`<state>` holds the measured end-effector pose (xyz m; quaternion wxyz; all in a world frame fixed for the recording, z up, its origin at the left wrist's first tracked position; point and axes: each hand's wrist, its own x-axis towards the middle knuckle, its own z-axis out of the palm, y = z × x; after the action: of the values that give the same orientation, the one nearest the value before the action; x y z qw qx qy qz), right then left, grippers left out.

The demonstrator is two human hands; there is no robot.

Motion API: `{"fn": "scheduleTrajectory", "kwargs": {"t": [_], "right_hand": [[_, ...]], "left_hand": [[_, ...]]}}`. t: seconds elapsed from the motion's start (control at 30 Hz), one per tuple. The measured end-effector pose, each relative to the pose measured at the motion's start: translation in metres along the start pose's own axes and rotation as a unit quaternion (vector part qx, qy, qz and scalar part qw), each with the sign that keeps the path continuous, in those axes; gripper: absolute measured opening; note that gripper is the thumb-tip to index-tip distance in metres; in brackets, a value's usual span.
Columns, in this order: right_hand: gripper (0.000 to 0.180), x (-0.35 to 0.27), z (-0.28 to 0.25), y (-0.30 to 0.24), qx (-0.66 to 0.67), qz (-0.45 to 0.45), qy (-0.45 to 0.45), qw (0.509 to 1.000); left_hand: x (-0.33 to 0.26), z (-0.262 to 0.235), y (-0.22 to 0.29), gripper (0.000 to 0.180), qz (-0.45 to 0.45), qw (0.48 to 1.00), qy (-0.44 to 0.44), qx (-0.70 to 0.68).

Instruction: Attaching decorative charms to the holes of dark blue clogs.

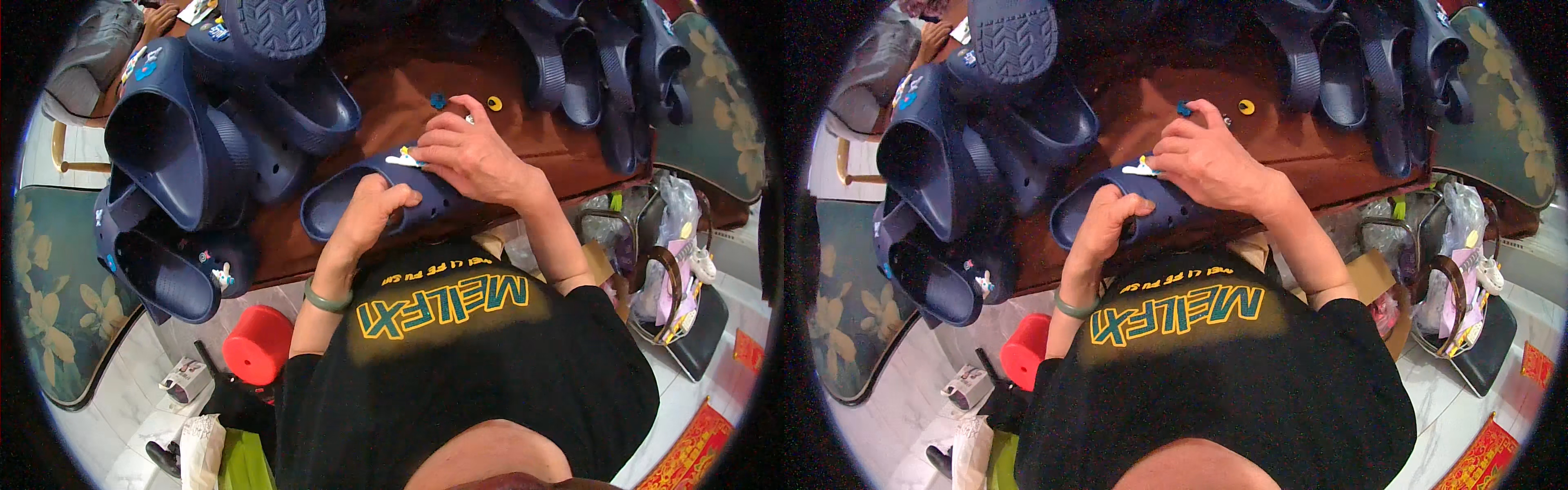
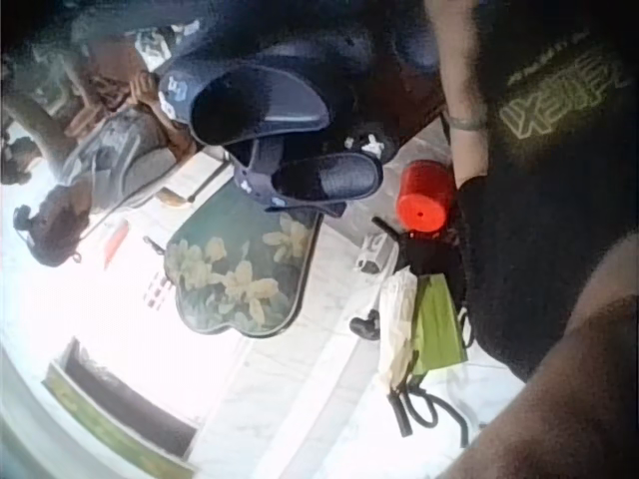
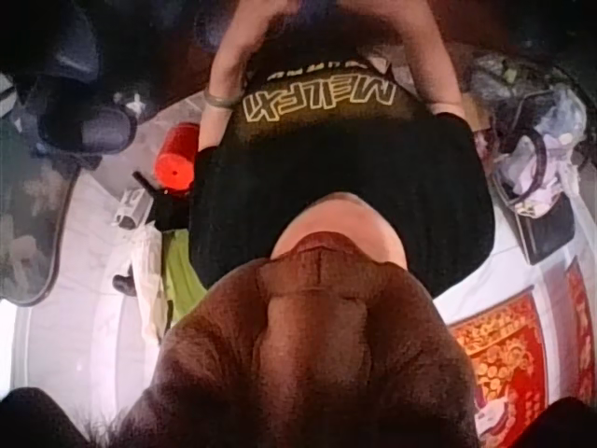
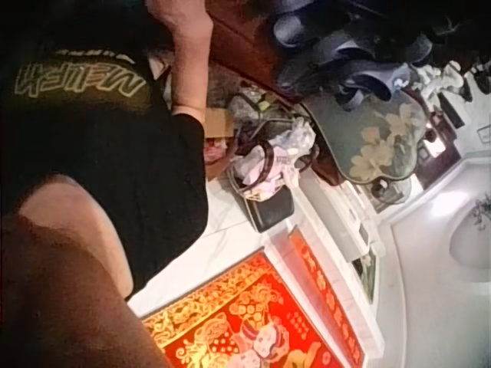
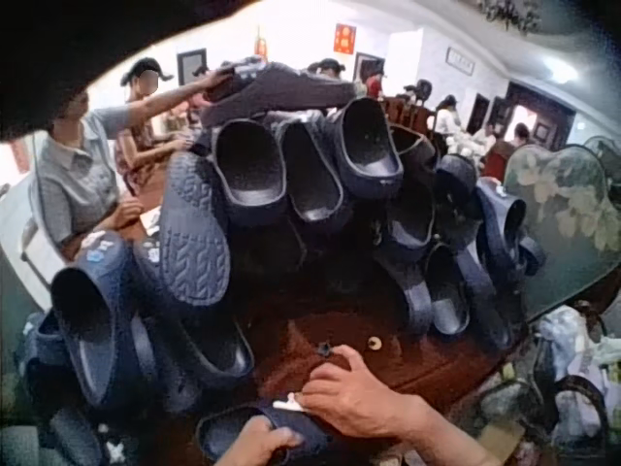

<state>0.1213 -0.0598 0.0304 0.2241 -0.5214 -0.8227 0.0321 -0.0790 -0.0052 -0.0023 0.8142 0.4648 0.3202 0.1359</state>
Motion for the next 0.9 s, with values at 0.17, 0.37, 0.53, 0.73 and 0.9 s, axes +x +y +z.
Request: {"fn": "scheduleTrajectory", "kwargs": {"t": [0.17, 0.37, 0.53, 0.73, 0.9], "right_hand": [[0.019, 0.009, -0.017, -0.005, -0.069, -0.065, -0.121, 0.988], [0.014, 0.019, -0.008, -0.013, -0.062, -0.052, -0.141, 0.987], [0.018, 0.014, -0.002, -0.009, -0.023, -0.039, -0.086, 0.995], [0.028, -0.010, 0.009, 0.014, 0.247, 0.137, -0.018, 0.959], [0.024, -0.009, 0.004, 0.016, 0.288, 0.155, -0.025, 0.945]], "left_hand": [[-0.003, 0.000, 0.008, 0.019, -0.034, 0.997, -0.004, 0.063], [-0.001, -0.001, 0.003, 0.014, -0.021, 0.997, -0.003, 0.077], [-0.005, -0.002, 0.006, 0.020, -0.029, 0.996, 0.003, 0.087], [-0.004, 0.001, 0.006, 0.024, 0.036, 0.997, 0.016, 0.072], [-0.003, -0.001, 0.002, 0.025, 0.032, 0.997, 0.020, 0.062]]}}
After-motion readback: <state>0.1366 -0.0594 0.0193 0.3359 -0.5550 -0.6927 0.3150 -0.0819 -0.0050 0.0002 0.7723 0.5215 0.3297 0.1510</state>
